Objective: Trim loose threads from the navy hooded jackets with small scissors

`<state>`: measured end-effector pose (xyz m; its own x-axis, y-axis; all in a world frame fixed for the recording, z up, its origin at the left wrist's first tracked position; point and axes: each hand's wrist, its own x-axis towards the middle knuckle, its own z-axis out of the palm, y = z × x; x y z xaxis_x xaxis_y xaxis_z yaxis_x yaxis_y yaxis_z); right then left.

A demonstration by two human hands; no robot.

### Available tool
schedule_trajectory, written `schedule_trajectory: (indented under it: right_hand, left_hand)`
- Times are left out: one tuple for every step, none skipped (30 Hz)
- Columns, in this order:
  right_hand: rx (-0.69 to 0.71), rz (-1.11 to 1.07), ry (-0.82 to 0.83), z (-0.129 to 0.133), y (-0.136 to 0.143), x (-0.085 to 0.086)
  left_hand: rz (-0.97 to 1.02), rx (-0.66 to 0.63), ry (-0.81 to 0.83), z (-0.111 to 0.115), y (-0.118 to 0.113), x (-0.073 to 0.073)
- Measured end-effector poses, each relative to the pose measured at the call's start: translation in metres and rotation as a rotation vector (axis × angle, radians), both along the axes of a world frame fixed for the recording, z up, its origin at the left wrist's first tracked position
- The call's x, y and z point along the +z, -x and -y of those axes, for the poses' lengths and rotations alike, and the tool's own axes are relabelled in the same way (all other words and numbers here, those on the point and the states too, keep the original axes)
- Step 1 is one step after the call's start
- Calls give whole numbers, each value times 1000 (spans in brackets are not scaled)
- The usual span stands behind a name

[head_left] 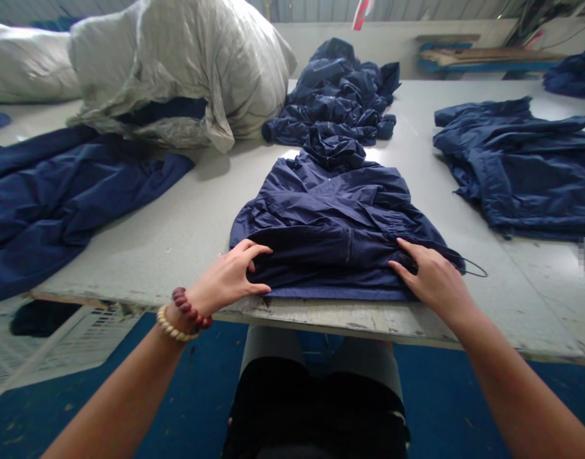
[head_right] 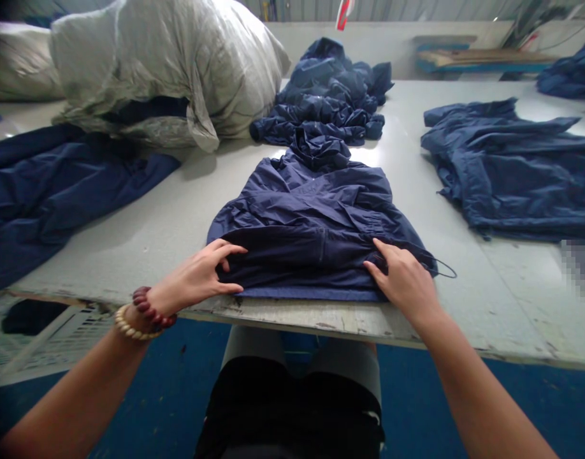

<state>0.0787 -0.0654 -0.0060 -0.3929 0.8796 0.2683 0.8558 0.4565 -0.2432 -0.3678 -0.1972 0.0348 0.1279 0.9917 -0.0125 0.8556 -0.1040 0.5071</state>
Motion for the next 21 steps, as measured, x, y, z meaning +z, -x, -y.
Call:
schedule_trajectory:
  right_hand:
    - [13, -1, 2, 2, -1, 1]
    - [15, -20, 8, 5, -2, 2]
    - [1, -58, 15, 9, -2, 4]
    - [-26, -107, 20, 15, -3, 7]
    - [-62, -160, 15, 21, -2, 11]
    - [-96, -209, 2, 28, 0, 16]
    - [-123, -253, -19, 36, 2, 22]
    - [-137, -290, -40, 45, 6, 27]
    - [-136, -321, -51, 55, 10, 33]
    - [-125, -353, -49, 64, 15, 38]
    - [-108, -385, -34, 73, 20, 42]
    - [-87, -415, -11, 82, 25, 45]
    - [-64, -439, 13, 89, 30, 47]
    - [-42, -459, 33, 96, 35, 47]
    - [-21, -474, 47, 101, 39, 47]
    - [-6, -486, 56, 105, 42, 45]
    - [7, -492, 63, 108, 45, 43]
    - [18, -496, 64, 109, 48, 40]
    - [33, -495, 57, 110, 51, 37]
    - [51, -487, 42, 109, 53, 35]
    - [74, -468, 20, 107, 55, 33]
  left_hand:
    - [22, 4, -9, 2, -1, -2]
    - [41, 12, -16, 4, -2, -3]
    - [51, 25, -22, 6, -3, -6]
    - [50, 45, -34, 9, -6, -9]
    - [38, 70, -55, 11, -9, -12]
    - [19, 98, -86, 14, -12, -15]
    - [-3, 124, -124, 17, -16, -19]
    - [-27, 146, -159, 19, -19, -21]
    - [-49, 162, -186, 21, -22, -24]
    - [-68, 171, -203, 23, -25, -25]
    - [-85, 177, -210, 23, -27, -26]
    - [-97, 181, -212, 24, -28, -26]
    - [-102, 187, -213, 23, -28, -25]
    - [-93, 196, -213, 23, -29, -24]
    - [-69, 207, -213, 22, -28, -23]
    - [-28, 218, -211, 22, -28, -21]
    - [28, 229, -210, 22, -27, -19]
    - [91, 240, -212, 22, -26, -17]
    - [152, 251, -217, 23, -25, -15]
    - [202, 262, -223, 25, -25, -14]
    - [237, 271, -229, 26, -24, -13]
